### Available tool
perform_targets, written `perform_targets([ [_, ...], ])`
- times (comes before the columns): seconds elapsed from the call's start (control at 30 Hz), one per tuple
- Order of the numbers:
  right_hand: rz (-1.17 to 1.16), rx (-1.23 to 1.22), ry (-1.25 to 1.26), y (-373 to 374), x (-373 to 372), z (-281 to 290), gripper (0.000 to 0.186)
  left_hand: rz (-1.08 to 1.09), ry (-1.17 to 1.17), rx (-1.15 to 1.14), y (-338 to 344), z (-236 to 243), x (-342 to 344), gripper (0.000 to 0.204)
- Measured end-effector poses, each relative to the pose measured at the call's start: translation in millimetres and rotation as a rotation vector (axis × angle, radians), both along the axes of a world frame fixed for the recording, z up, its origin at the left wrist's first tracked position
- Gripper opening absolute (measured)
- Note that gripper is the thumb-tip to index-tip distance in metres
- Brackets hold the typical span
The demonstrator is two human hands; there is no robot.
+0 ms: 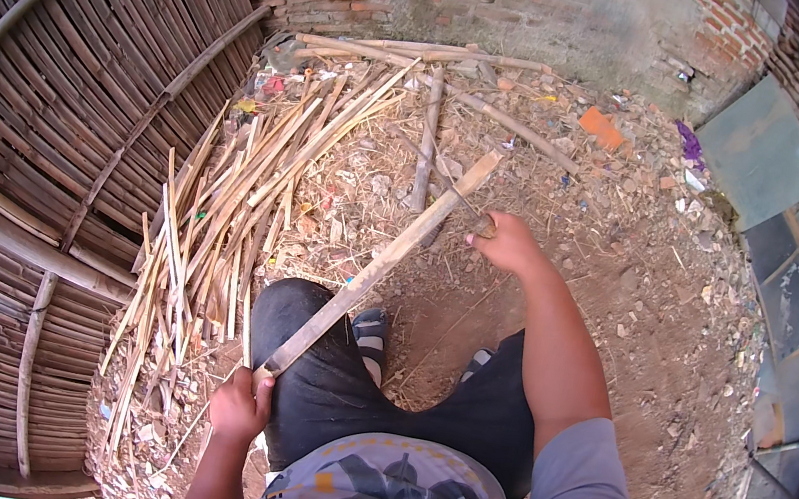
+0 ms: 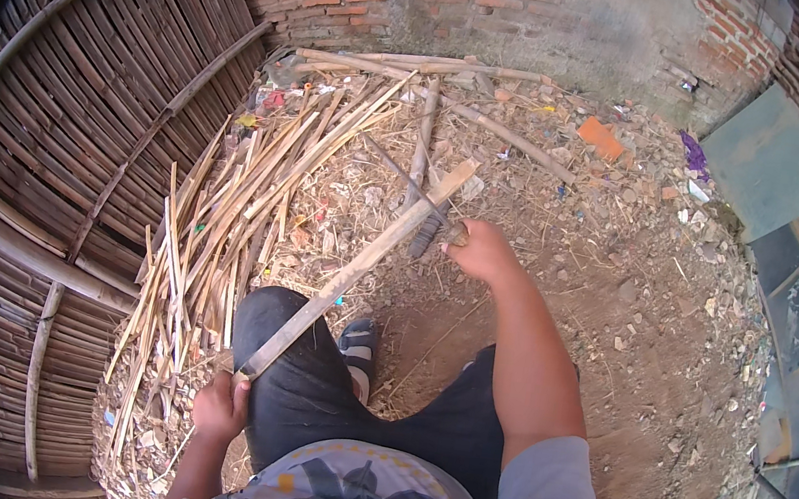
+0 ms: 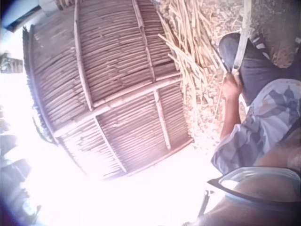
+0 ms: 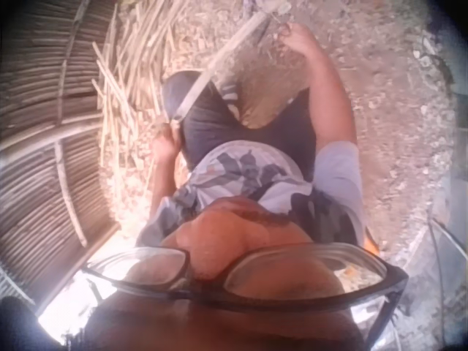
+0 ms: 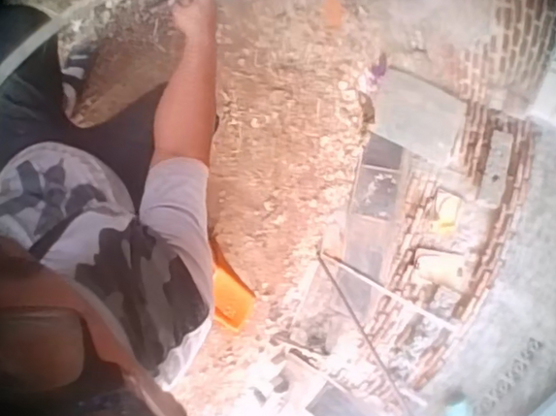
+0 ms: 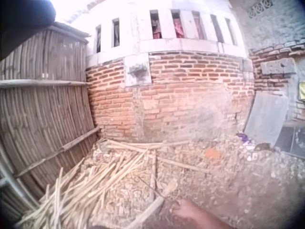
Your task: The person thins a long bamboo strip using a machete while holding the strip against their leg.
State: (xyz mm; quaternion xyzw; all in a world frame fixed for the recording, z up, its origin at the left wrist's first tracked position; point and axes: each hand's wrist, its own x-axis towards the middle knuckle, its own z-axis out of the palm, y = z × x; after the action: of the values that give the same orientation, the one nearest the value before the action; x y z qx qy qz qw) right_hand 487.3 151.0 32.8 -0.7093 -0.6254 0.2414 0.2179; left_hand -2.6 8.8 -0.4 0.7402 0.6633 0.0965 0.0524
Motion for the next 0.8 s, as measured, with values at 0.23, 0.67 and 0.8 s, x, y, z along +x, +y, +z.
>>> perform_targets([
  [0.23,0.414,-0.058,-0.120,-23,-68,18,0.026,-0.014,-0.001,-0.022,-1,0,-3,0.043],
  [0.67,0.020,-0.061,0.095,0,3,-1,0.038,-0.036,-0.022,0.022,2,1,1,0.042],
  [0.8,0.362,-0.040,-0.093,-21,-52,14,0.034,-0.026,-0.029,-0.002,0,2,1,0.043],
])
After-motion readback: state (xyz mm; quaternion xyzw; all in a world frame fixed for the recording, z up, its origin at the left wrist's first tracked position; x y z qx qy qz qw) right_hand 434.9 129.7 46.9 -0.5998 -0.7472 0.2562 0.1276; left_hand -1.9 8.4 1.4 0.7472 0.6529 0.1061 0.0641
